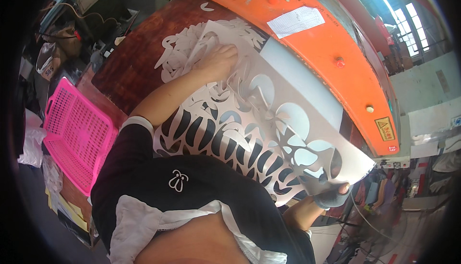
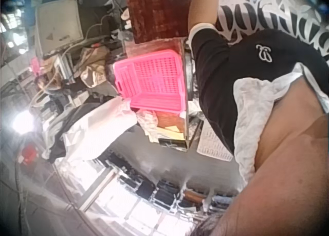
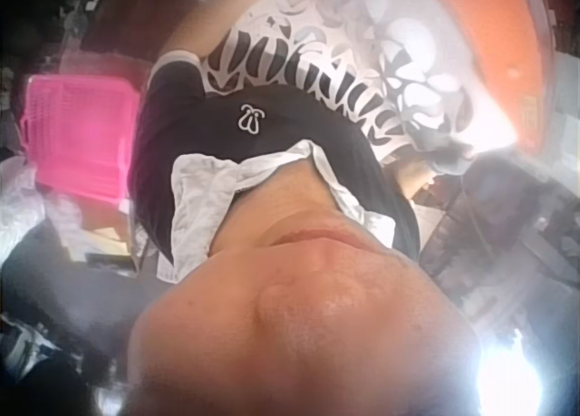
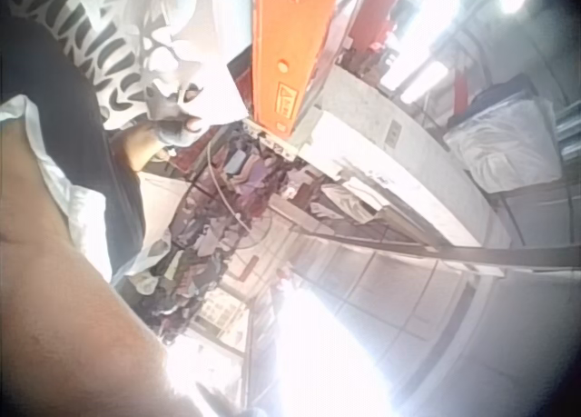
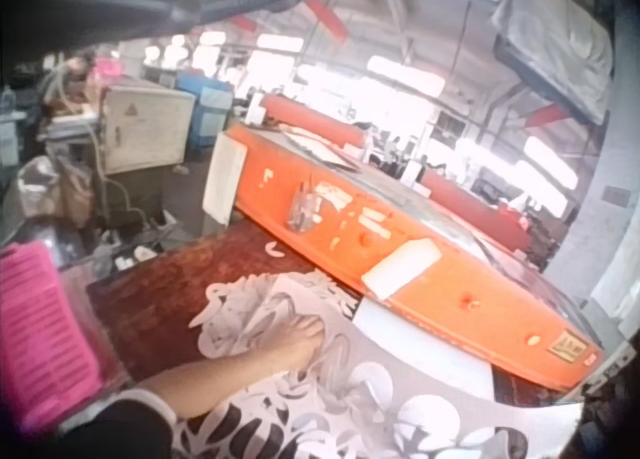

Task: The person operates a die-cutting machine to cut shapes from white sheets. They place sheets into the machine, press down to cut, then remove and separate the cut pieces by hand, stacking them on the table.

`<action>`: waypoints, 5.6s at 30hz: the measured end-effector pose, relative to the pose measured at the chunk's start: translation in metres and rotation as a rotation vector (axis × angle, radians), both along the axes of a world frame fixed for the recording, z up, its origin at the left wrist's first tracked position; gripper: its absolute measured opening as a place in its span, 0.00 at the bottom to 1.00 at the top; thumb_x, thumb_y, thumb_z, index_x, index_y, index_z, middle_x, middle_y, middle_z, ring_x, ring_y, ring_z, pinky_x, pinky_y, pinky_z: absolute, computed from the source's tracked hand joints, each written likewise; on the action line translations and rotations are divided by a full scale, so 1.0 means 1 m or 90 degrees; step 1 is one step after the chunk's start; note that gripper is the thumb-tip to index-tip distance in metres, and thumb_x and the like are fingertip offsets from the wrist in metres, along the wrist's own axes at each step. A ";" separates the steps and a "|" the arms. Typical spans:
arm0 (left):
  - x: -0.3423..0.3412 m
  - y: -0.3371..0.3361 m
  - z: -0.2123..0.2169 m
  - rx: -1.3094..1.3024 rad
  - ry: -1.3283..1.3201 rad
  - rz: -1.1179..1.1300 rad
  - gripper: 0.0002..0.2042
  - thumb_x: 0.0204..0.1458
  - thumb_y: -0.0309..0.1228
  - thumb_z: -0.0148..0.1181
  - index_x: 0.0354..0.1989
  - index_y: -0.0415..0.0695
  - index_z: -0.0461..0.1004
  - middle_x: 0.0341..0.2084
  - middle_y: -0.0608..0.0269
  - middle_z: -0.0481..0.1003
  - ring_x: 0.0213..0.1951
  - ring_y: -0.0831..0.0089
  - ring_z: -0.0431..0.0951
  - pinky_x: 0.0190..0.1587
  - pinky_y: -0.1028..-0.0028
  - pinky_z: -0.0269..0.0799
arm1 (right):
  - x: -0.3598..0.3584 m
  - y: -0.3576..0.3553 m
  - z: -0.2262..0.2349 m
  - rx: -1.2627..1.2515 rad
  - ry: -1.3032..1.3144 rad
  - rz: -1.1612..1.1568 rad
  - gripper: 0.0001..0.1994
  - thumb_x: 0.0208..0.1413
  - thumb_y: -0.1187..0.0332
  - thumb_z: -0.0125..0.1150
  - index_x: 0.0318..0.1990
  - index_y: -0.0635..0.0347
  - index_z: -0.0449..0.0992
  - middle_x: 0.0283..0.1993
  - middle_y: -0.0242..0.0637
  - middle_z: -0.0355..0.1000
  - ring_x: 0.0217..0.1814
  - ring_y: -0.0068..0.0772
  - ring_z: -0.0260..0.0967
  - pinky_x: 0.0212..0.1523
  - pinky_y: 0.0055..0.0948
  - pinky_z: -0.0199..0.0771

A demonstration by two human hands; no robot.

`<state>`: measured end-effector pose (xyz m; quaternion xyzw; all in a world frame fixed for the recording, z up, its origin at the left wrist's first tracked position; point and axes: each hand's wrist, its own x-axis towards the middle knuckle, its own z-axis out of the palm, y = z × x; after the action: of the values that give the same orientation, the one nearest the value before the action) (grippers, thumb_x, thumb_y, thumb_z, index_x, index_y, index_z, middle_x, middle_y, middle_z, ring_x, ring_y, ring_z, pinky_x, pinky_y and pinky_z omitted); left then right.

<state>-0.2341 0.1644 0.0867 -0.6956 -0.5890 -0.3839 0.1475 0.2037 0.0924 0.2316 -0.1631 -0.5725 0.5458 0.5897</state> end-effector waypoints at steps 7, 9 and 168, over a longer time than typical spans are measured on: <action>0.004 0.008 0.026 -0.478 0.017 0.024 0.12 0.37 0.31 0.55 0.32 0.44 0.77 0.29 0.55 0.77 0.38 0.58 0.77 0.47 0.62 0.64 | -0.003 0.002 -0.004 0.003 0.011 0.013 0.25 0.52 0.57 0.56 0.46 0.73 0.67 0.38 0.47 0.71 0.33 0.37 0.70 0.28 0.28 0.69; 0.008 0.010 0.033 -0.487 -0.015 0.051 0.13 0.39 0.30 0.55 0.36 0.44 0.76 0.36 0.53 0.76 0.40 0.58 0.76 0.47 0.62 0.64 | 0.002 0.006 -0.006 0.028 -0.030 -0.083 0.26 0.52 0.56 0.55 0.49 0.74 0.66 0.40 0.48 0.71 0.35 0.38 0.71 0.31 0.30 0.71; -0.127 0.033 -0.019 -0.434 -0.318 0.100 0.10 0.52 0.31 0.54 0.42 0.45 0.73 0.27 0.66 0.74 0.29 0.78 0.72 0.28 0.76 0.69 | 0.085 0.055 -0.022 -0.149 0.002 -0.264 0.25 0.56 0.56 0.50 0.56 0.64 0.63 0.48 0.38 0.68 0.46 0.33 0.67 0.44 0.31 0.70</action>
<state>-0.3611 0.1972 0.0679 -0.5436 -0.7508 -0.3115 -0.2092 0.2886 0.1478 0.2096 -0.3437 -0.4587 0.4761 0.6669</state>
